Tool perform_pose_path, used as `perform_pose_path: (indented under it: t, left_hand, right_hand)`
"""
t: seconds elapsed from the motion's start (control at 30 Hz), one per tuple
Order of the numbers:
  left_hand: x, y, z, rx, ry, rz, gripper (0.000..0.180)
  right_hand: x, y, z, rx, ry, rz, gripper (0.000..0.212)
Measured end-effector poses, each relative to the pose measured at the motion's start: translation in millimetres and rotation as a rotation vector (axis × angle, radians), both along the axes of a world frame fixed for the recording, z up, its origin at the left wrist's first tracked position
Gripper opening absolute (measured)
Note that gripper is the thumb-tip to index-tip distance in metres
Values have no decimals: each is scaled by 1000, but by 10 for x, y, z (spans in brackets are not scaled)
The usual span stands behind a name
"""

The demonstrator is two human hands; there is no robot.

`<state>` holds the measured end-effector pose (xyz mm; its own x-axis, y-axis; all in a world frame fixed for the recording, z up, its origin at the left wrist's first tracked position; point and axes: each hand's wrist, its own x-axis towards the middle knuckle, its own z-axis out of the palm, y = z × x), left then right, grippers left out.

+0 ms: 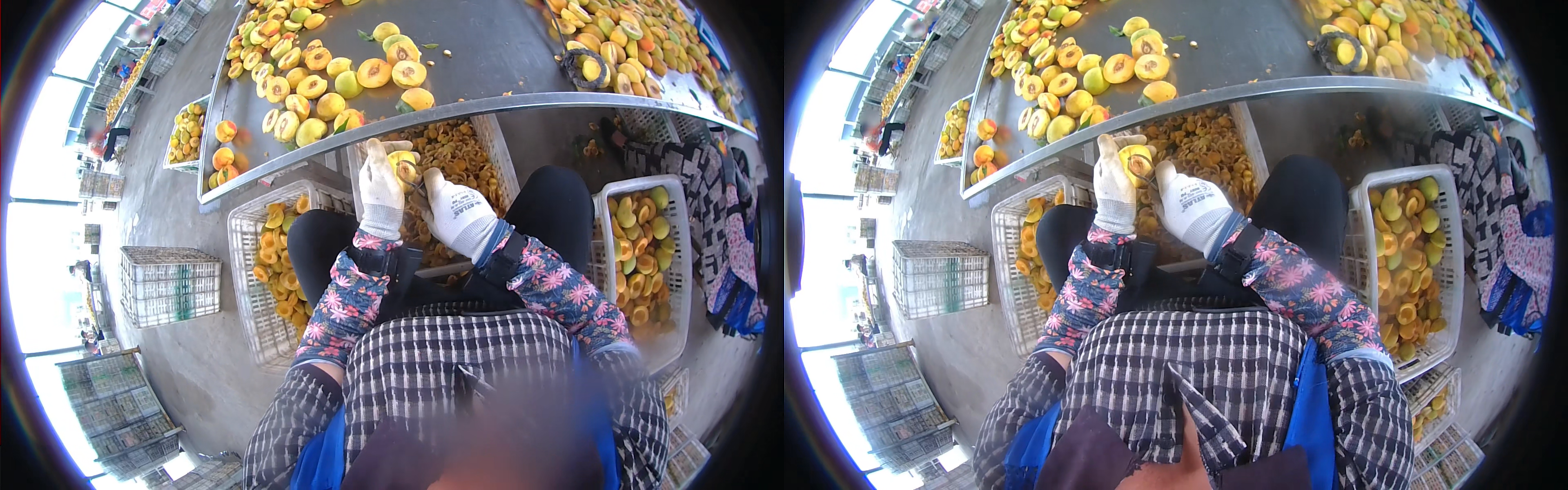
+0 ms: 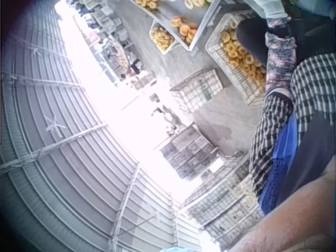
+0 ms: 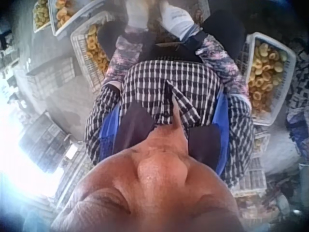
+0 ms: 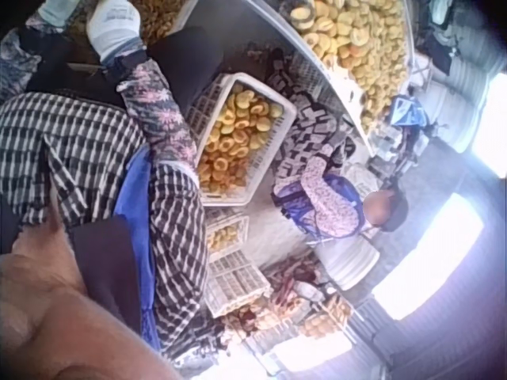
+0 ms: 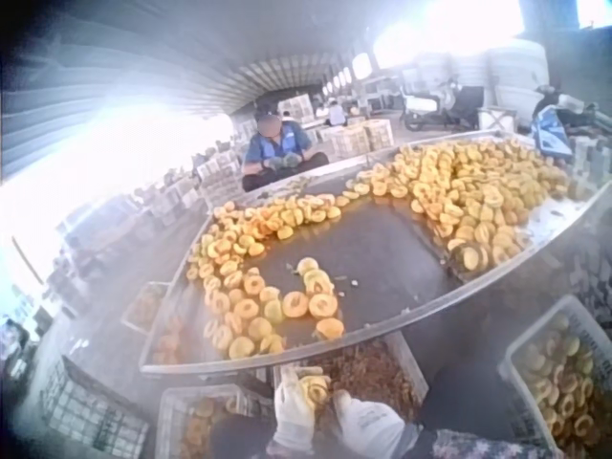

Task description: Cutting and pitting apricots on a large metal tray and placing them into baskets.

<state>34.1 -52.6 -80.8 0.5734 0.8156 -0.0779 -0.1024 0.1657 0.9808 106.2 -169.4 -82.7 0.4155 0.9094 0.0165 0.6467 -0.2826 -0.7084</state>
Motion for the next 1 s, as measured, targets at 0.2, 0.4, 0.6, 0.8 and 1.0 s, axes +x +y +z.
perform_pose_path:
  t: [0.2, 0.4, 0.6, 0.8, 1.0]
  left_hand:
    - [-40, 147, 47, -95, 146, -130, 67]
    - [-15, 310, -56, -189, 240, -326, 72]
    - [82, 14, -135, 175, -144, -12, 63]
    - [17, 89, 100, -135, 34, -59, 68]
    - [36, 132, 55, -328, -89, -127, 70]
  right_hand:
    - [39, -42, -28, 23, 21, 78, 35]
    - [88, -20, -155, 2, 59, 92, 31]
    - [-2, 29, -276, 194, 480, -24, 28]
    - [39, -45, -167, 55, 194, 86, 26]
    - [105, -1, -252, 75, 425, 129, 29]
